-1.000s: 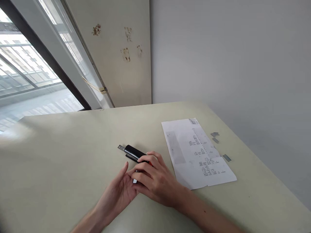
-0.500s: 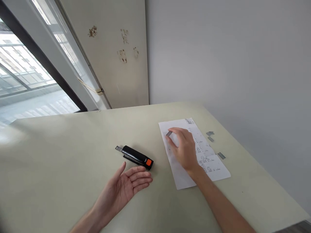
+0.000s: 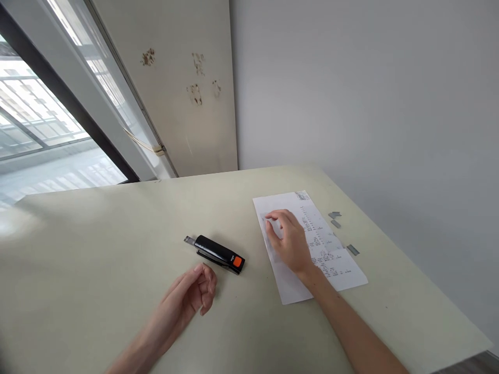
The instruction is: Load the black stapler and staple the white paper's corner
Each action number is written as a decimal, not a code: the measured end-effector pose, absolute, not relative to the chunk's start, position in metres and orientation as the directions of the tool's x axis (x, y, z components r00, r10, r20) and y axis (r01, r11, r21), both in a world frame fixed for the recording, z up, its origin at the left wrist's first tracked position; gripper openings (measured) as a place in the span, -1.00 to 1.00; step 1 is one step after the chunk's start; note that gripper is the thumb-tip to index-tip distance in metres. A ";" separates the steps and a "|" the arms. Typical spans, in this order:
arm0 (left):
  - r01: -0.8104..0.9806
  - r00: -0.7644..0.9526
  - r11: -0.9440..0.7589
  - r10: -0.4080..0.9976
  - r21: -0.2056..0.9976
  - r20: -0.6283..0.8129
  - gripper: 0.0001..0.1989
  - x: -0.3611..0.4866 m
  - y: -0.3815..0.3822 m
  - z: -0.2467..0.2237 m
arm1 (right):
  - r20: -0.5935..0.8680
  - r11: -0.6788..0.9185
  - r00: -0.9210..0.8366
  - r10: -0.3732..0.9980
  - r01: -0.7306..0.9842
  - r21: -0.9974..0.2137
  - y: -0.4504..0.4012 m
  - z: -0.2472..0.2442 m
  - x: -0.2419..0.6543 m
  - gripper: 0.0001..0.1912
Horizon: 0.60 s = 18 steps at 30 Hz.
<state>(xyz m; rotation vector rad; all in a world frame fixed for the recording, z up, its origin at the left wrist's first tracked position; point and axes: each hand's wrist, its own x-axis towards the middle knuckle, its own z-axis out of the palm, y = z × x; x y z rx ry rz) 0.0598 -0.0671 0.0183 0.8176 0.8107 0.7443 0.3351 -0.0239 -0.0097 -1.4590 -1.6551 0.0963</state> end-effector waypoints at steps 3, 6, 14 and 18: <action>0.037 0.306 0.198 0.931 0.980 -0.199 -0.52 0.054 -0.066 0.023 | 0.438 0.336 0.001 0.899 0.638 -0.692 -0.034 -0.003 0.324 -0.78; 0.287 0.108 -0.007 0.994 0.958 -0.025 -0.58 0.051 -0.064 0.022 | 0.326 0.347 -0.149 0.933 0.603 -0.718 -0.042 -0.002 0.318 -0.73; 0.624 -0.111 -0.126 0.963 0.772 0.246 -0.48 0.037 -0.045 -0.001 | 0.243 0.396 -0.325 0.914 0.582 -0.711 -0.049 -0.004 0.309 -0.60; 0.599 -0.068 -0.071 0.988 0.798 0.139 -0.47 0.032 -0.044 -0.002 | 0.235 0.419 -0.367 0.900 0.576 -0.702 -0.050 -0.006 0.307 -0.55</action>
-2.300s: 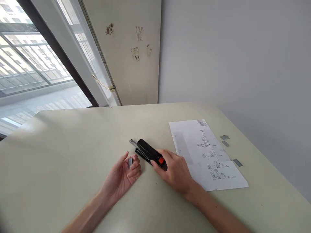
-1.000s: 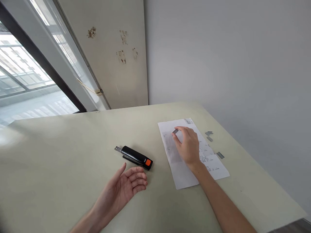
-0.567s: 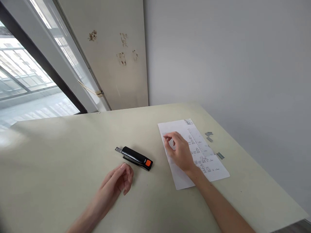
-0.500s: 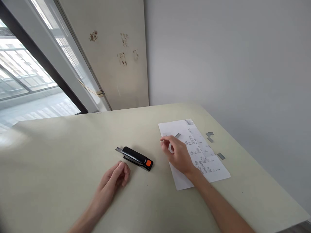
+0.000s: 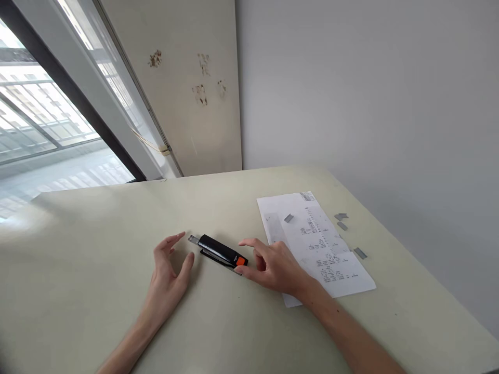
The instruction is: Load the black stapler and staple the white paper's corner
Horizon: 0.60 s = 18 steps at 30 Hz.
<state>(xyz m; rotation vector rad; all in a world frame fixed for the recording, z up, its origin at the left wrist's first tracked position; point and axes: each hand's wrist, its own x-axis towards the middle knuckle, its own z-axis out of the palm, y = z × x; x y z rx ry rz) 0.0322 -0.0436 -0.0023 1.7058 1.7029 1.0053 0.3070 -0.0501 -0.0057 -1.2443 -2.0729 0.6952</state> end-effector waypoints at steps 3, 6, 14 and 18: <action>0.580 -0.034 -0.067 0.994 0.812 0.106 -0.49 0.034 -0.046 0.000 | 0.231 0.426 -0.385 0.893 0.563 -0.708 -0.050 -0.007 0.306 -0.51; 0.548 -0.030 -0.043 0.997 0.835 0.071 -0.49 0.036 -0.048 0.001 | 0.238 0.433 -0.391 0.889 0.549 -0.714 -0.050 -0.009 0.305 -0.49; 0.555 0.005 -0.117 0.990 0.824 0.138 -0.49 0.033 -0.047 -0.006 | 0.250 0.449 -0.402 0.881 0.541 -0.711 -0.050 -0.010 0.305 -0.55; 0.583 0.021 -0.135 0.988 0.801 0.151 -0.52 0.032 -0.047 -0.009 | 0.245 0.453 -0.412 0.878 0.549 -0.702 -0.050 -0.009 0.304 -0.62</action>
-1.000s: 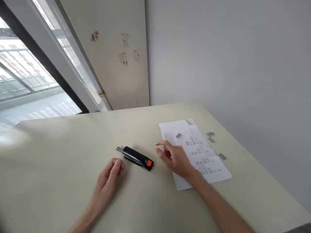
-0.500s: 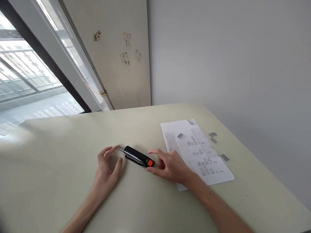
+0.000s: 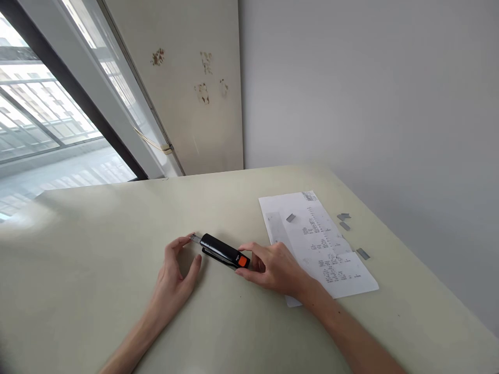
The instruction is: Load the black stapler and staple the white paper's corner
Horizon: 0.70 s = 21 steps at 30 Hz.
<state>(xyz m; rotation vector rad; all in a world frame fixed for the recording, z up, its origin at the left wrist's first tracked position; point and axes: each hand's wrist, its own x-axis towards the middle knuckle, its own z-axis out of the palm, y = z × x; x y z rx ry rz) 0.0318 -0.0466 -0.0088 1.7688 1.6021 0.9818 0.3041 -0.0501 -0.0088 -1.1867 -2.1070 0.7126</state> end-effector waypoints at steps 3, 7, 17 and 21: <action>0.600 0.016 -0.130 0.989 0.790 0.150 -0.53 0.031 -0.047 -0.010 | 0.254 0.455 -0.405 0.879 0.550 -0.700 -0.050 -0.007 0.303 -0.65; 0.611 0.026 -0.136 0.988 0.780 0.152 -0.53 0.032 -0.047 -0.009 | 0.263 0.452 -0.390 0.882 0.548 -0.704 -0.051 -0.007 0.303 -0.70; 0.423 0.091 -0.118 0.992 0.898 0.088 -0.61 0.042 -0.054 0.009 | 0.264 0.455 -0.389 0.883 0.570 -0.684 -0.051 -0.007 0.302 -0.74; 0.489 0.102 -0.162 0.986 0.857 0.129 -0.61 0.040 -0.055 0.005 | 0.254 0.449 -0.385 0.887 0.593 -0.669 -0.050 -0.006 0.302 -0.73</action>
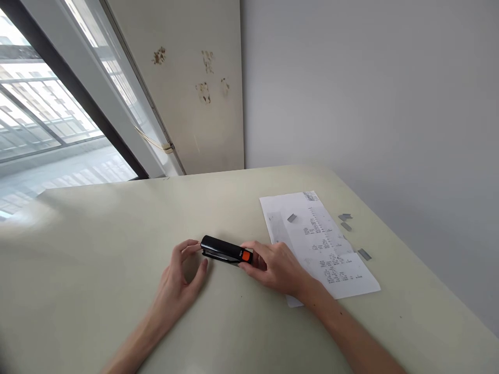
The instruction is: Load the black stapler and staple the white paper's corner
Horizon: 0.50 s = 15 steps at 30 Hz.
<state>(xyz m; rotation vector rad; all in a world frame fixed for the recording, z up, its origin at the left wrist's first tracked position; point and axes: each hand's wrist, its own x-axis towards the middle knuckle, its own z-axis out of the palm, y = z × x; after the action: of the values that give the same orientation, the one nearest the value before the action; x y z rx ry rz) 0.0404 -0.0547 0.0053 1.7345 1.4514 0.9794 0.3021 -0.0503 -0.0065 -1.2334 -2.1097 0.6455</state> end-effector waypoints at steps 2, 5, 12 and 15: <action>0.498 0.096 -0.173 0.985 0.850 0.144 -0.56 0.039 -0.054 0.001 | 0.247 0.445 -0.384 0.890 0.609 -0.656 -0.050 -0.007 0.302 -0.71; 0.486 0.115 -0.184 0.982 0.854 0.146 -0.45 0.036 -0.049 -0.007 | 0.252 0.454 -0.386 0.887 0.639 -0.621 -0.050 -0.008 0.302 -0.65; 0.687 0.143 -0.237 0.971 0.687 0.192 -0.40 0.018 -0.020 -0.016 | 0.162 0.411 -0.401 0.902 0.679 -0.608 -0.052 -0.005 0.300 -0.46; 0.748 0.100 -0.227 0.968 0.624 0.232 -0.41 -0.002 0.002 -0.013 | 0.151 0.412 -0.414 0.898 0.667 -0.620 -0.053 -0.005 0.299 -0.46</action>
<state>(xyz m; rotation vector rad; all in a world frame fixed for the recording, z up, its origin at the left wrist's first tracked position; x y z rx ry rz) -0.0017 0.0015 -0.0128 2.0367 1.6848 0.8725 0.2987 -0.0531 -0.0052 -1.3301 -2.2060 0.6596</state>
